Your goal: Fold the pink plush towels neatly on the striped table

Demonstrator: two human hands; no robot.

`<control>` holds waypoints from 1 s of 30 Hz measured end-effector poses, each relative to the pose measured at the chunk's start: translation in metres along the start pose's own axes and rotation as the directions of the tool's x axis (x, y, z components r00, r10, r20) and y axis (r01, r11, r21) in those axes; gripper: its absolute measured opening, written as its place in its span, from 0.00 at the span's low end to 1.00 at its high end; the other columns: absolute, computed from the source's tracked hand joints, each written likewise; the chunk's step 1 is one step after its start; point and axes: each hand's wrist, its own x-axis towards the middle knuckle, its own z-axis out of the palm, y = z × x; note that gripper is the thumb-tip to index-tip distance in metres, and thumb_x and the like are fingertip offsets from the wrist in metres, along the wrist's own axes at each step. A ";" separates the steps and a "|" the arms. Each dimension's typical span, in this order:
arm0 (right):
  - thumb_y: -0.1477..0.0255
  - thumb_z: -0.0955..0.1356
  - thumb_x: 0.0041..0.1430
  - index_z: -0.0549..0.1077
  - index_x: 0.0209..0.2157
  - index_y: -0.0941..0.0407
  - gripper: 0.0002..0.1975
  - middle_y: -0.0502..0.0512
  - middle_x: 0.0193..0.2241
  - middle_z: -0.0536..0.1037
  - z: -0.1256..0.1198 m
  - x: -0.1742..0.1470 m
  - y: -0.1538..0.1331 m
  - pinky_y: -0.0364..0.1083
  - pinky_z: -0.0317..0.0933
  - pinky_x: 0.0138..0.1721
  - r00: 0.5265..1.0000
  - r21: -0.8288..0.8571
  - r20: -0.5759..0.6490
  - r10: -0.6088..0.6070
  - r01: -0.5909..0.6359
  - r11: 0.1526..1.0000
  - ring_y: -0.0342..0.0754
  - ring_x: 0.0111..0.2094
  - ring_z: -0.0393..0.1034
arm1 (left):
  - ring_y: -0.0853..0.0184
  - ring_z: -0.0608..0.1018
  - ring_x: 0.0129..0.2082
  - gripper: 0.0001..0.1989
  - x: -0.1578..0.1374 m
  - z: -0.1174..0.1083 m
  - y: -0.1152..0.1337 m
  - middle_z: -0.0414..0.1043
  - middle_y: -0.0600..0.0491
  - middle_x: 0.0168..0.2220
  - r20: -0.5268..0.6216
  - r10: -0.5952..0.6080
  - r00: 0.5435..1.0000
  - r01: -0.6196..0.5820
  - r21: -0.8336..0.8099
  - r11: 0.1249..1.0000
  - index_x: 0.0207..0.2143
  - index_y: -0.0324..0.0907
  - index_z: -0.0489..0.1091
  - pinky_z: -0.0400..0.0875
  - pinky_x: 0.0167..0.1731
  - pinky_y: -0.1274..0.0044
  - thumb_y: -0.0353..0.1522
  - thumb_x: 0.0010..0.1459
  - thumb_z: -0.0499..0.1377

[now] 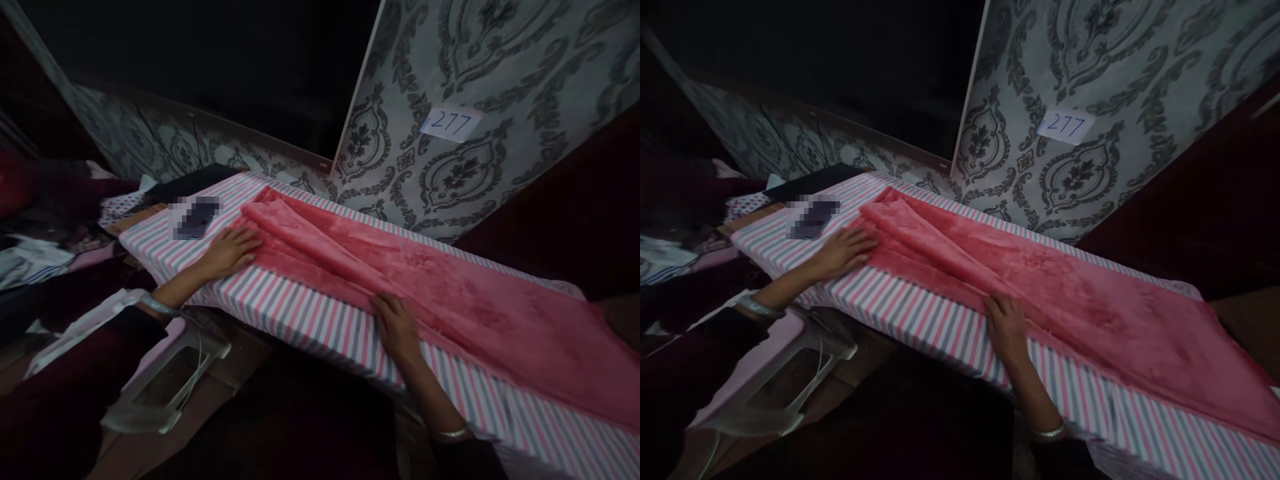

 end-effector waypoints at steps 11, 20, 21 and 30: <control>0.69 0.65 0.70 0.77 0.53 0.56 0.15 0.62 0.49 0.79 0.005 0.007 -0.012 0.56 0.65 0.47 0.998 -0.007 0.063 -0.022 0.022 1.000 0.59 0.49 0.70 | 0.50 0.68 0.66 0.25 -0.009 0.017 -0.015 0.63 0.40 0.69 -0.027 0.048 0.998 -0.051 -0.137 0.989 0.61 0.42 0.71 0.59 0.66 0.56 0.41 0.67 0.50; 0.75 0.61 0.69 0.79 0.45 0.54 0.14 0.60 0.39 0.76 0.029 0.037 -0.036 0.53 0.66 0.46 0.995 0.097 0.102 0.024 -0.034 0.995 0.56 0.43 0.69 | 0.54 0.75 0.46 0.11 -0.001 0.004 -0.025 0.74 0.41 0.44 -0.112 0.053 0.992 -0.069 -0.143 0.987 0.38 0.41 0.75 0.72 0.51 0.63 0.33 0.60 0.53; 0.75 0.61 0.70 0.79 0.43 0.54 0.14 0.59 0.38 0.76 0.030 0.036 -0.036 0.53 0.66 0.46 0.996 0.108 0.092 0.017 -0.027 0.994 0.56 0.42 0.68 | 0.53 0.75 0.46 0.11 -0.002 0.003 -0.024 0.75 0.41 0.44 -0.119 0.054 0.991 -0.069 -0.124 0.990 0.39 0.41 0.75 0.72 0.50 0.62 0.33 0.60 0.53; 0.70 0.62 0.71 0.77 0.42 0.55 0.12 0.58 0.37 0.77 0.021 0.029 -0.032 0.50 0.66 0.43 0.986 0.194 0.166 -0.025 -0.008 0.981 0.54 0.40 0.71 | 0.54 0.77 0.48 0.13 -0.015 0.002 -0.037 0.77 0.43 0.44 -0.036 0.075 0.996 -0.082 -0.216 0.973 0.39 0.42 0.76 0.72 0.54 0.64 0.31 0.53 0.55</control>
